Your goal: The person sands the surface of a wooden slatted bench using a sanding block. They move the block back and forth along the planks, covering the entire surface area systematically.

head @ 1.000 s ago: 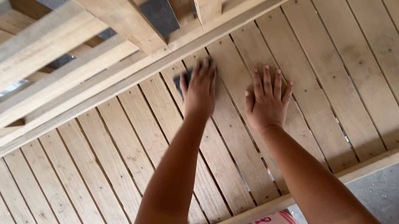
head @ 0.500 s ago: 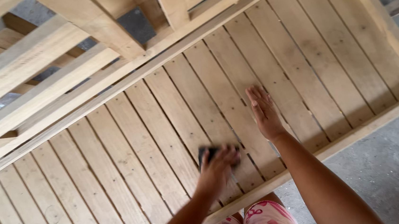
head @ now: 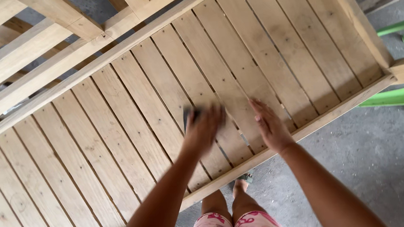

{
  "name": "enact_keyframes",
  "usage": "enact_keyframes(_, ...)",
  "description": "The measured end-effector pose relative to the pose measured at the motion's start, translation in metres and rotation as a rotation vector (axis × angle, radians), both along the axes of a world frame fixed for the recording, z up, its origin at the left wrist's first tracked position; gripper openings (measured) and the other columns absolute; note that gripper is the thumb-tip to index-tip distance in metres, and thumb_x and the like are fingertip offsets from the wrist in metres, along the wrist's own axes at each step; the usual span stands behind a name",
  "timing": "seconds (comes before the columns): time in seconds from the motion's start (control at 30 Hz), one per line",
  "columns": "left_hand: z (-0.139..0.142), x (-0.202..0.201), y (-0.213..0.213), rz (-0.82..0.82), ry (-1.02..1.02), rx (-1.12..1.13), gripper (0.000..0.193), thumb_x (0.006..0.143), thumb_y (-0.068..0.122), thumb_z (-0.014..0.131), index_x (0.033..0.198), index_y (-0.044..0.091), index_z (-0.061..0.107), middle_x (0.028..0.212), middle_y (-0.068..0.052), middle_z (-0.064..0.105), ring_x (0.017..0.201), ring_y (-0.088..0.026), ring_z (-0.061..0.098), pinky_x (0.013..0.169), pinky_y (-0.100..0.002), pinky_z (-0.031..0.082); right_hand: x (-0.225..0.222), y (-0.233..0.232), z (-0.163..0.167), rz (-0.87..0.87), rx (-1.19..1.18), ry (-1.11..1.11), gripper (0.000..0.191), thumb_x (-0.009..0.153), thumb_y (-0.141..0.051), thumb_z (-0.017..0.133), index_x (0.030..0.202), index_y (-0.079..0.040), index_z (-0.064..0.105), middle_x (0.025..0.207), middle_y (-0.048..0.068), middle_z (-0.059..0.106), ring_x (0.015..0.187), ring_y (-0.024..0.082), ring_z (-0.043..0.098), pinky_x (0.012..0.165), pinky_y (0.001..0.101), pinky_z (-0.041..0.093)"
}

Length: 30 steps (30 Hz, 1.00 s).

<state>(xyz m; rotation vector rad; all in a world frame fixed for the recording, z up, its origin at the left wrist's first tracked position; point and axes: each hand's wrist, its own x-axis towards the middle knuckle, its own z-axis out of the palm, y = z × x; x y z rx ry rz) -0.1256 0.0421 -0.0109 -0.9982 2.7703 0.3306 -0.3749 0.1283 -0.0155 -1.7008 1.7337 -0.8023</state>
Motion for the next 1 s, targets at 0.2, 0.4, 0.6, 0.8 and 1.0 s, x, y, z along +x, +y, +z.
enact_keyframes(0.2, 0.006, 0.029, 0.082, 0.133, 0.157, 0.182, 0.056, 0.104, 0.028, 0.046, 0.158, 0.026, 0.033, 0.167, 0.0, 0.026, 0.155, -0.024, 0.018, 0.12, -0.063, 0.007, 0.003, 0.001, -0.01, 0.027, -0.117, -0.153, 0.064, 0.111, -0.048, 0.028, 0.156, -0.004, 0.041, 0.161, 0.019, 0.044, 0.154, 0.036, 0.035, 0.126, 0.0433, 0.025)
enact_keyframes(0.4, -0.01, -0.061, -0.028, 0.585, 0.312, 0.131, 0.047, 0.11, 0.028, 0.039, 0.157, 0.027, 0.042, 0.168, 0.005, 0.029, 0.158, -0.017, 0.017, 0.126, -0.059, 0.01, -0.002, 0.006, -0.016, -0.02, -0.012, -0.391, 0.07, 0.11, -0.052, 0.027, 0.16, -0.004, 0.033, 0.165, 0.018, 0.039, 0.157, 0.03, 0.032, 0.128, 0.0409, 0.021)
enact_keyframes(0.6, 0.008, -0.098, -0.024, 0.096, 0.127, 0.197, 0.047, 0.104, 0.03, 0.043, 0.151, 0.028, 0.043, 0.165, 0.006, 0.033, 0.154, -0.016, 0.022, 0.12, -0.061, 0.013, -0.003, 0.004, -0.015, -0.106, -0.046, -0.616, 0.075, 0.111, -0.054, 0.026, 0.165, -0.003, 0.017, 0.174, 0.016, 0.017, 0.162, 0.028, 0.013, 0.13, 0.0393, 0.009)
enact_keyframes(0.8, -0.013, -0.028, 0.061, -0.165, 0.282, 0.242, 0.049, 0.103, 0.035, 0.051, 0.152, 0.031, 0.047, 0.16, 0.009, 0.043, 0.151, -0.015, 0.032, 0.124, -0.056, 0.017, 0.013, 0.002, -0.011, -0.22, 0.008, -0.56, 0.079, 0.108, -0.056, 0.027, 0.164, -0.002, 0.019, 0.172, 0.016, 0.023, 0.161, 0.027, 0.015, 0.128, 0.0388, 0.011)
enact_keyframes(1.0, 0.001, 0.068, 0.09, -0.166, 0.299, 0.217, 0.048, 0.1, 0.034, 0.056, 0.148, 0.034, 0.053, 0.157, 0.013, 0.047, 0.151, -0.014, 0.035, 0.125, -0.05, 0.016, 0.04, 0.005, -0.013, -0.354, -0.013, -0.614, 0.076, 0.109, -0.055, 0.025, 0.162, -0.001, 0.022, 0.172, 0.017, 0.021, 0.161, 0.028, 0.015, 0.128, 0.039, 0.011)
